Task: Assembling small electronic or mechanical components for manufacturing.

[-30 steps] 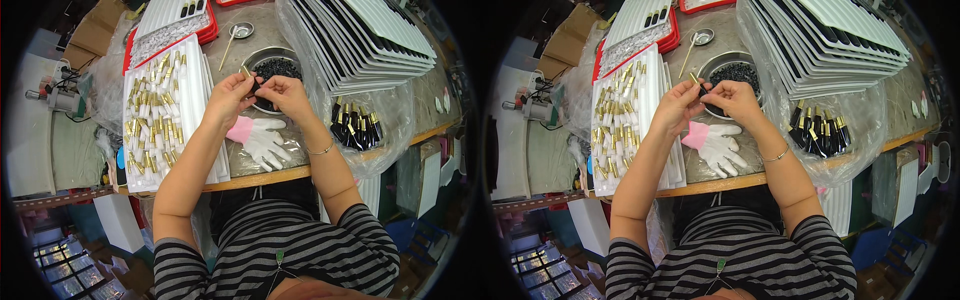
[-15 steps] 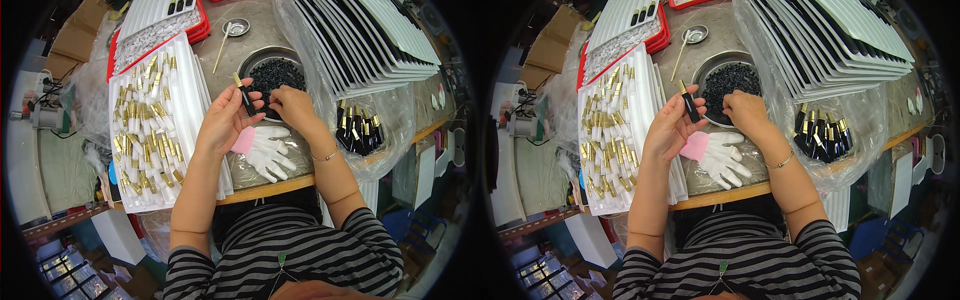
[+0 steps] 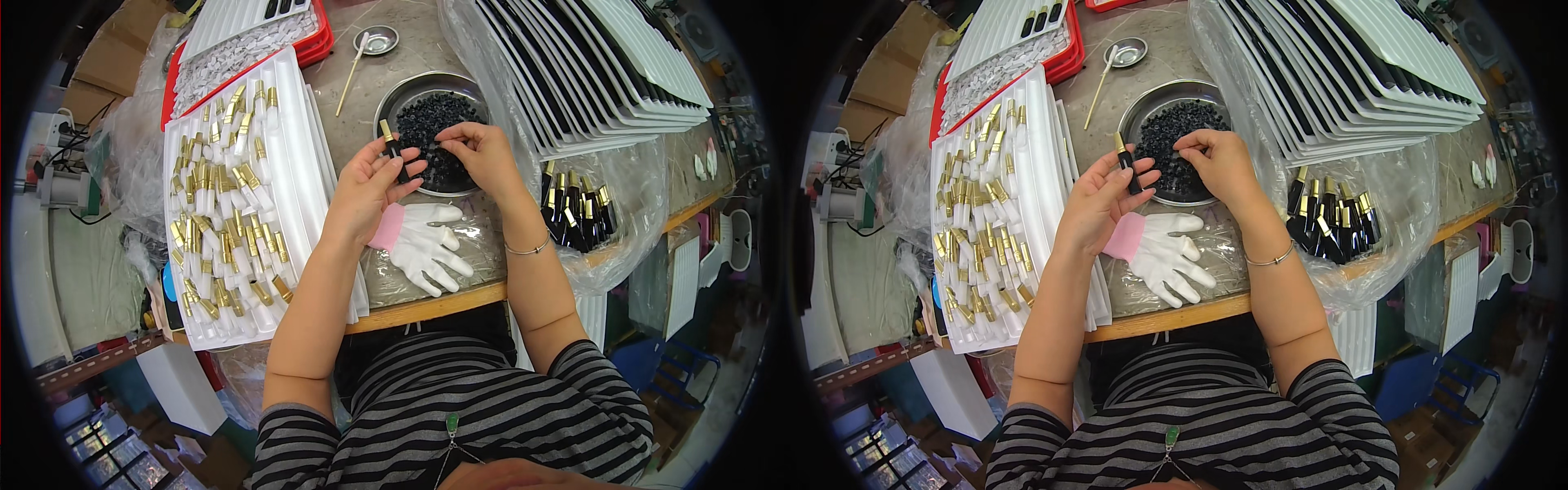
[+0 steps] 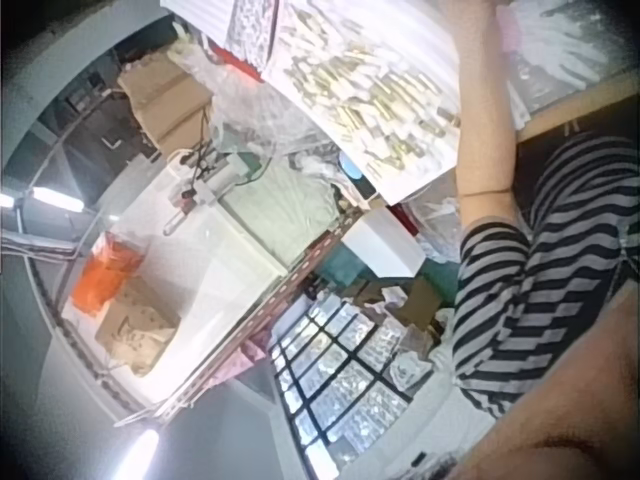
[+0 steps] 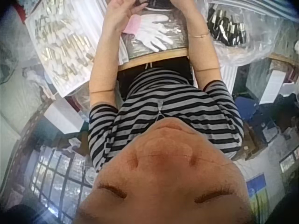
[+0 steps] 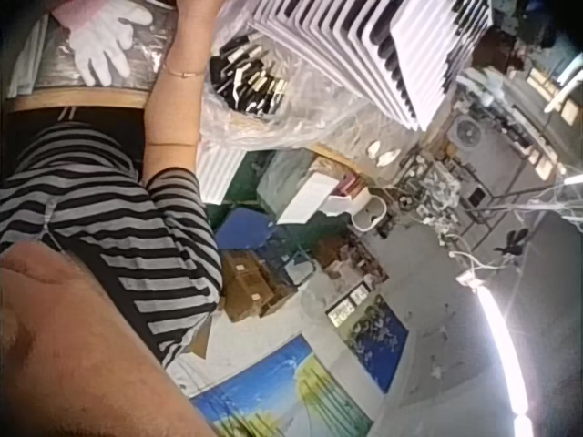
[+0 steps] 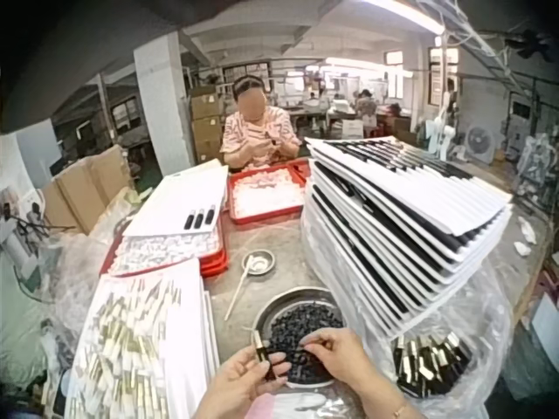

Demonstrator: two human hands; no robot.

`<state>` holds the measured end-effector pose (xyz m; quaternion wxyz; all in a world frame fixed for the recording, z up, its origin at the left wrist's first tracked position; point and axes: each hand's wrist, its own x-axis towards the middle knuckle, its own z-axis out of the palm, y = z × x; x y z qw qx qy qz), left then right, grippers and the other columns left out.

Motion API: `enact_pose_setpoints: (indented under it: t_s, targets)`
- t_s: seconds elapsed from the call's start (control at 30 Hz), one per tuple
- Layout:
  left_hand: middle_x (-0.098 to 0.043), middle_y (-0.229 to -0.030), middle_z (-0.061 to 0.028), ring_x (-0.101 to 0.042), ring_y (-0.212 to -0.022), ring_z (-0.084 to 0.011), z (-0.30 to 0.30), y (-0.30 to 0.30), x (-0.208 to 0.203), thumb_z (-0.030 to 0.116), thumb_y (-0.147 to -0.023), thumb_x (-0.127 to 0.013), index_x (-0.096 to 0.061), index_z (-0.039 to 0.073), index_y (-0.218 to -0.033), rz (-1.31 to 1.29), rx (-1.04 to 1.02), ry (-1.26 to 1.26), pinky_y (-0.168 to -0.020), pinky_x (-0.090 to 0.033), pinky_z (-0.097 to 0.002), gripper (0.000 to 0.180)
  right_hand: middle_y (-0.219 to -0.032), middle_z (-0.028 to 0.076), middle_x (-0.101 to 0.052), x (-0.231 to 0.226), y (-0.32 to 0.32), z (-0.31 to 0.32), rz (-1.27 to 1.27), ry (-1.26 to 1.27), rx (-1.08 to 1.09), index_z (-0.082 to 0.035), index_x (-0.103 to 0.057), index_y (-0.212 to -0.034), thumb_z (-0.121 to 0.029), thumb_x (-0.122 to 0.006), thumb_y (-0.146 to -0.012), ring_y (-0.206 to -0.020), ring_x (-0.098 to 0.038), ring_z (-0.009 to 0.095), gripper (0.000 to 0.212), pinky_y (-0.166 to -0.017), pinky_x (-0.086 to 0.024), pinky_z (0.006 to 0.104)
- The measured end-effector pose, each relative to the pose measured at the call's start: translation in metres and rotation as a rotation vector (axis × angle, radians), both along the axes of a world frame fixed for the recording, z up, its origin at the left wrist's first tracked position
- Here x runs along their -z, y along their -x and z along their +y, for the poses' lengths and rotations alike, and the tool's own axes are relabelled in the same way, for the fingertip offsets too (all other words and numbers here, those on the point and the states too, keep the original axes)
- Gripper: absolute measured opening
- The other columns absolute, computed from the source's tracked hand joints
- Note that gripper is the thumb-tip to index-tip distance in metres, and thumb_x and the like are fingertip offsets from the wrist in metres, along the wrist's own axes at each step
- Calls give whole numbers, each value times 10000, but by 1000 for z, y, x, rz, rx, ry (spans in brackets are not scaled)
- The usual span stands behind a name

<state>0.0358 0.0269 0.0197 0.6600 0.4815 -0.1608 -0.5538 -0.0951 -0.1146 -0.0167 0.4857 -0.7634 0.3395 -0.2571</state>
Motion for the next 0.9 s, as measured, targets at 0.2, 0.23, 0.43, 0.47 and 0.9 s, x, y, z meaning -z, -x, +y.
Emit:
enact_pose_setpoints:
  t_s: [0.2, 0.23, 0.43, 0.47, 0.9]
  targets:
    - [-557, -1078, -110, -567, -1015, -197, -1, 0, 1, 18, -883, -473, -360, 15, -1272, 1, 75, 7, -853, -487, -307, 405, -775, 29, -647, -22, -1, 12, -292, -277, -76, 7, -654, -912, 11, -652, -727, -549, -461, 11, 184, -511, -382, 152]
    - [-557, -1078, -110, -567, -1015, -197, -1, 0, 1, 18, -883, -473, -360, 15, -1272, 1, 74, 7, -853, -487, -307, 405, -797, 32, -645, -27, -1, 16, -293, -315, -121, 13, -647, -926, 28, -651, -722, -552, -453, -2, 205, -507, -371, 136]
    - [-569, -1039, -74, -586, -950, -169, -2, 1, 2, 33, -866, -507, -386, 30, -1254, -37, 60, 53, -864, -488, -317, 406, -759, 17, -644, -30, -10, 33, -391, -390, -165, 1, -655, -907, 32, -656, -712, -523, -424, -17, 198, -488, -348, 132]
    - [-574, -1010, -68, -586, -931, -159, -2, 2, 0, 46, -868, -515, -401, 32, -1242, 22, 38, 67, -853, -494, -316, 391, -749, 13, -642, -28, -10, 34, -380, -363, -142, 0, -659, -898, 28, -661, -710, -516, -422, -15, 191, -481, -345, 134]
    - [-600, -905, -73, -602, -841, -137, -2, -2, 3, 52, -836, -583, -504, 33, -1062, 9, -56, -19, -740, -531, -291, 240, -728, 10, -646, -21, -11, 39, -333, 71, -93, -36, -675, -884, 16, -682, -691, -474, -407, -2, 200, -436, -326, 155]
